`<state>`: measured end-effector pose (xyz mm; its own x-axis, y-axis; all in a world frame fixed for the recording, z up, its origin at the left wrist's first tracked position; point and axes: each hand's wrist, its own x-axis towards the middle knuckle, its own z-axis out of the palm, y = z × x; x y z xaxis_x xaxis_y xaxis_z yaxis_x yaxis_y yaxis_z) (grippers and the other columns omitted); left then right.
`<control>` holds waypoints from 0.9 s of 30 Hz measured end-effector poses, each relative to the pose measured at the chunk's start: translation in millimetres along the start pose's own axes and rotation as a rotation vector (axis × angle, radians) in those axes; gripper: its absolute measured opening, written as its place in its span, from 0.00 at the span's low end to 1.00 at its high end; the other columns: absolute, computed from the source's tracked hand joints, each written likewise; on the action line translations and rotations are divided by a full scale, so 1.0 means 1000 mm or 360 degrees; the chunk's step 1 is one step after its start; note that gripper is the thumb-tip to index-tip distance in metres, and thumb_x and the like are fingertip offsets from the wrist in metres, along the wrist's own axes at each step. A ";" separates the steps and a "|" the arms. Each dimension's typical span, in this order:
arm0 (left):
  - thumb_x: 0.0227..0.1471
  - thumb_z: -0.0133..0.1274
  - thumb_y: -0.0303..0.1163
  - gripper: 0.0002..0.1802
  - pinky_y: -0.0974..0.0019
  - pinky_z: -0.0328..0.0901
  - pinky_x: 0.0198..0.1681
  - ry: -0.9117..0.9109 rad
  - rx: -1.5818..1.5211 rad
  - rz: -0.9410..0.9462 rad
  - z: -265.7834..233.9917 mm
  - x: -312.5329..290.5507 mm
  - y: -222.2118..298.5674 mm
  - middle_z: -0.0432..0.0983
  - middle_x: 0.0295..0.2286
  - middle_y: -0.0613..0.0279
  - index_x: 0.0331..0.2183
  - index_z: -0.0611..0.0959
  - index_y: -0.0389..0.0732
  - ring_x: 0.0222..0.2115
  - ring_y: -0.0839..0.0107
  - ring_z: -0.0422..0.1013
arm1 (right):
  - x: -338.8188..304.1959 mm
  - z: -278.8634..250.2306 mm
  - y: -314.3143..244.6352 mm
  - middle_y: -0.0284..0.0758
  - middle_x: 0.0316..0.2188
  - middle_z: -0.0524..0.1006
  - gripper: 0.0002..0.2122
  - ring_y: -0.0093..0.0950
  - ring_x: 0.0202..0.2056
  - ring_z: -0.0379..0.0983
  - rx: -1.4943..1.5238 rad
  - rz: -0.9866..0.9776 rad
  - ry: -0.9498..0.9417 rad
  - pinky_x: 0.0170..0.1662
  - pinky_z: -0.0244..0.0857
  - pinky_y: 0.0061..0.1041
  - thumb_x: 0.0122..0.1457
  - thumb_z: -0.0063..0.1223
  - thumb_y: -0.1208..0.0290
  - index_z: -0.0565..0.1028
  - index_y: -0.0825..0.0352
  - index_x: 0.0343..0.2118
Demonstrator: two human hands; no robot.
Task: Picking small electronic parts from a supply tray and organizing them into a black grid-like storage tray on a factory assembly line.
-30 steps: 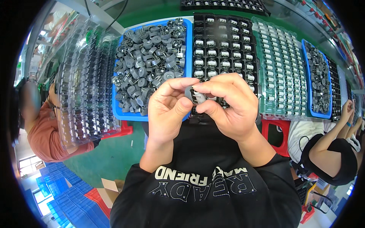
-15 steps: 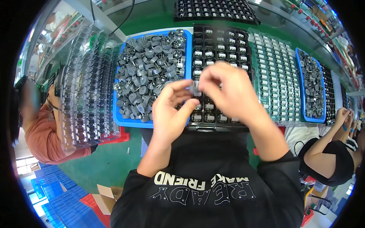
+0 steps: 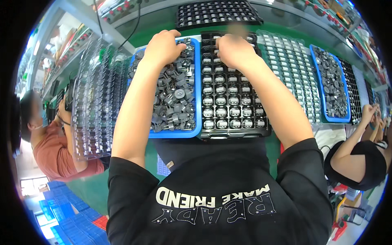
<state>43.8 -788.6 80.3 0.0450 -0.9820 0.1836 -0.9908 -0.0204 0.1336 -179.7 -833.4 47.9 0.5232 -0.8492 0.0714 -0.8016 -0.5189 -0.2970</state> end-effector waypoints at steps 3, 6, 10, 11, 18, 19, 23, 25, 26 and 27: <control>0.50 0.64 0.41 0.24 0.53 0.69 0.54 0.0080 -0.0070 0.0130 0.025 0.030 0.001 0.81 0.46 0.50 0.50 0.84 0.45 0.49 0.51 0.75 | -0.026 -0.023 0.010 0.44 0.41 0.82 0.14 0.42 0.44 0.79 0.0199 0.0075 0.0098 0.50 0.72 0.36 0.55 0.62 0.70 0.81 0.67 0.44; 0.49 0.65 0.40 0.18 0.51 0.74 0.46 -0.0211 0.0126 0.0118 0.037 0.047 0.000 0.83 0.39 0.48 0.40 0.88 0.40 0.43 0.51 0.79 | -0.056 -0.048 0.044 0.42 0.40 0.83 0.17 0.36 0.42 0.80 0.0260 0.0235 0.0241 0.48 0.72 0.33 0.56 0.63 0.66 0.80 0.64 0.48; 0.47 0.64 0.35 0.13 0.52 0.74 0.46 0.0028 0.0098 0.0142 0.042 0.049 0.002 0.83 0.39 0.47 0.36 0.87 0.39 0.42 0.50 0.79 | -0.106 -0.065 0.102 0.40 0.39 0.83 0.18 0.33 0.40 0.80 0.0158 0.0539 0.0384 0.46 0.72 0.31 0.53 0.65 0.67 0.80 0.65 0.47; 0.47 0.64 0.36 0.13 0.53 0.74 0.46 0.0089 0.0078 0.0170 0.043 0.048 -0.001 0.83 0.39 0.47 0.35 0.87 0.39 0.42 0.50 0.79 | -0.114 -0.064 0.104 0.40 0.38 0.83 0.17 0.33 0.39 0.80 0.0137 0.0621 0.0370 0.44 0.72 0.30 0.52 0.66 0.67 0.81 0.66 0.45; 0.49 0.62 0.34 0.13 0.59 0.72 0.44 -0.0076 -0.0430 0.0116 -0.015 0.014 0.000 0.83 0.32 0.54 0.37 0.87 0.39 0.36 0.58 0.79 | -0.142 -0.034 0.095 0.34 0.23 0.76 0.15 0.28 0.28 0.73 0.0264 0.0751 0.0027 0.34 0.68 0.30 0.45 0.72 0.66 0.74 0.68 0.28; 0.50 0.63 0.34 0.13 0.62 0.72 0.43 -0.0091 -0.0667 0.0081 -0.022 0.003 0.004 0.84 0.30 0.55 0.37 0.87 0.38 0.35 0.62 0.80 | -0.145 -0.034 0.095 0.33 0.22 0.75 0.15 0.26 0.27 0.71 0.0282 0.0756 0.0053 0.33 0.66 0.28 0.45 0.72 0.66 0.75 0.67 0.28; 0.55 0.61 0.27 0.08 0.73 0.70 0.37 -0.0313 -0.1765 0.0025 -0.052 -0.064 0.012 0.81 0.30 0.66 0.36 0.85 0.34 0.30 0.79 0.75 | -0.151 -0.032 0.107 0.29 0.21 0.73 0.12 0.23 0.26 0.69 0.0407 0.0697 0.0121 0.31 0.64 0.26 0.47 0.69 0.68 0.74 0.66 0.27; 0.55 0.60 0.24 0.07 0.76 0.69 0.36 -0.0409 -0.2019 -0.0058 -0.061 -0.096 0.010 0.81 0.31 0.67 0.37 0.85 0.34 0.30 0.82 0.74 | -0.155 -0.032 0.107 0.28 0.20 0.72 0.09 0.21 0.25 0.68 0.0466 0.0615 0.0164 0.30 0.63 0.24 0.50 0.66 0.71 0.74 0.66 0.26; 0.55 0.60 0.23 0.06 0.76 0.69 0.37 -0.0377 -0.2111 -0.0061 -0.059 -0.110 0.012 0.81 0.32 0.67 0.37 0.85 0.35 0.31 0.83 0.73 | -0.160 -0.030 0.110 0.29 0.21 0.73 0.07 0.21 0.26 0.68 0.0515 0.0616 0.0138 0.31 0.63 0.24 0.51 0.64 0.73 0.75 0.67 0.28; 0.55 0.60 0.23 0.06 0.77 0.68 0.37 -0.0324 -0.2200 -0.0079 -0.056 -0.125 0.010 0.81 0.32 0.67 0.38 0.85 0.35 0.32 0.83 0.73 | -0.159 -0.027 0.112 0.29 0.22 0.73 0.06 0.20 0.27 0.68 0.0564 0.0597 0.0103 0.32 0.63 0.23 0.53 0.63 0.74 0.76 0.67 0.29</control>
<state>35.0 -655.1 112.8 -0.0616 -0.9978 0.0235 -0.0570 0.0270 0.9980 -360.4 -759.5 29.3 0.1909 -0.9805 -0.0462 -0.7775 -0.1223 -0.6169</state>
